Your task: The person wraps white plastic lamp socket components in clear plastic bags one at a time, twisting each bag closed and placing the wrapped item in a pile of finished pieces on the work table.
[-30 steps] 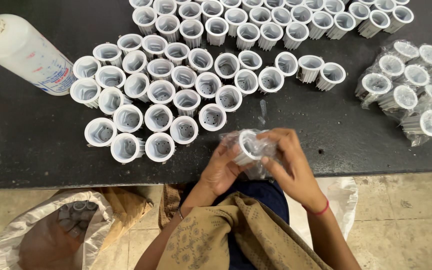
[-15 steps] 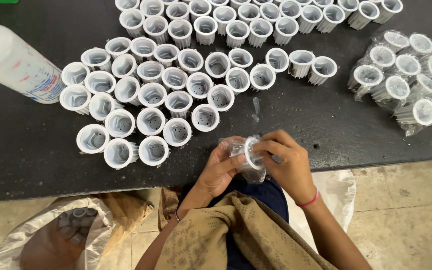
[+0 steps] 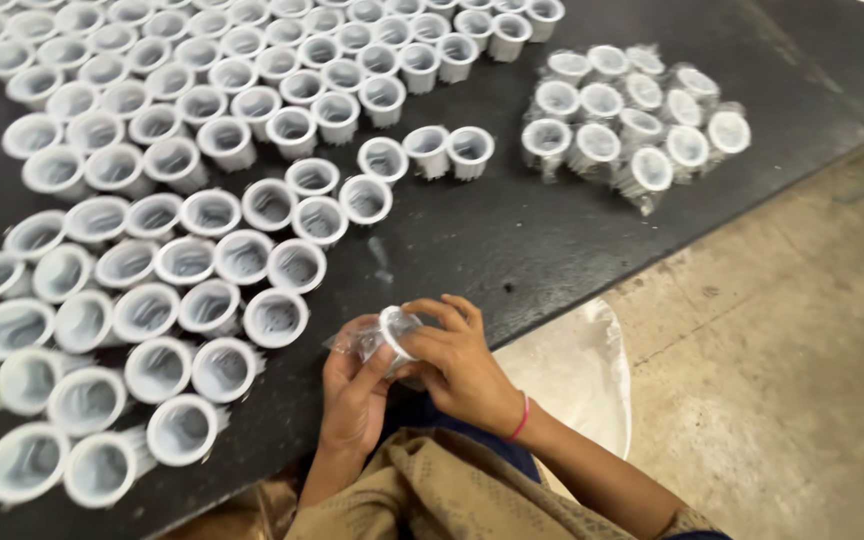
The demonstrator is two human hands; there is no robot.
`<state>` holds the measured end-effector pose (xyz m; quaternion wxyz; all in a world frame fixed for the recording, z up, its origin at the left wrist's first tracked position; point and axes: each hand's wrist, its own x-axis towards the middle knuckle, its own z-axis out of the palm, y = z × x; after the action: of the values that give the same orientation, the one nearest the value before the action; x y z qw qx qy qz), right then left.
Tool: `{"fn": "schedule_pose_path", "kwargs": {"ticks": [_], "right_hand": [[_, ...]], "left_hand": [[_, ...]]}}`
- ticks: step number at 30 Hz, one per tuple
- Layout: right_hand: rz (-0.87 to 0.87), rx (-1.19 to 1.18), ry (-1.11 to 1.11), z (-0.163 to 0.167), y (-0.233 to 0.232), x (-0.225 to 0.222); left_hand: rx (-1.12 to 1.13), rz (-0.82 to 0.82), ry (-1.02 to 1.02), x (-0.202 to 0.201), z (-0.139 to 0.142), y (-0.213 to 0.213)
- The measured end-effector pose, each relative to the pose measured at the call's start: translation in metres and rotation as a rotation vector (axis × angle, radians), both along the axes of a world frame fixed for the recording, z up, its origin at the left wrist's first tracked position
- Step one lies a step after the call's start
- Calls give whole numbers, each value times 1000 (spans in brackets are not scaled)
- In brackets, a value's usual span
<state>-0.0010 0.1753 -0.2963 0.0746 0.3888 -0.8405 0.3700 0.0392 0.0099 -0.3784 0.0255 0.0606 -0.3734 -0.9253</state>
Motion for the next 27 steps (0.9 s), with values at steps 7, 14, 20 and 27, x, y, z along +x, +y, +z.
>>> {"fn": "schedule_pose_path", "kwargs": {"ticks": [7, 14, 20, 27], "right_hand": [[-112, -153, 76, -13, 21, -50], [-620, 28, 607, 18, 61, -247], [-819, 311, 690, 24, 71, -350], [-811, 84, 652, 15, 104, -378]], "left_hand": [[-187, 47, 100, -25, 19, 23], [-1245, 378, 261, -22, 28, 44], [-1407, 380, 245, -32, 22, 55], [-1409, 374, 207, -54, 13, 66]]}}
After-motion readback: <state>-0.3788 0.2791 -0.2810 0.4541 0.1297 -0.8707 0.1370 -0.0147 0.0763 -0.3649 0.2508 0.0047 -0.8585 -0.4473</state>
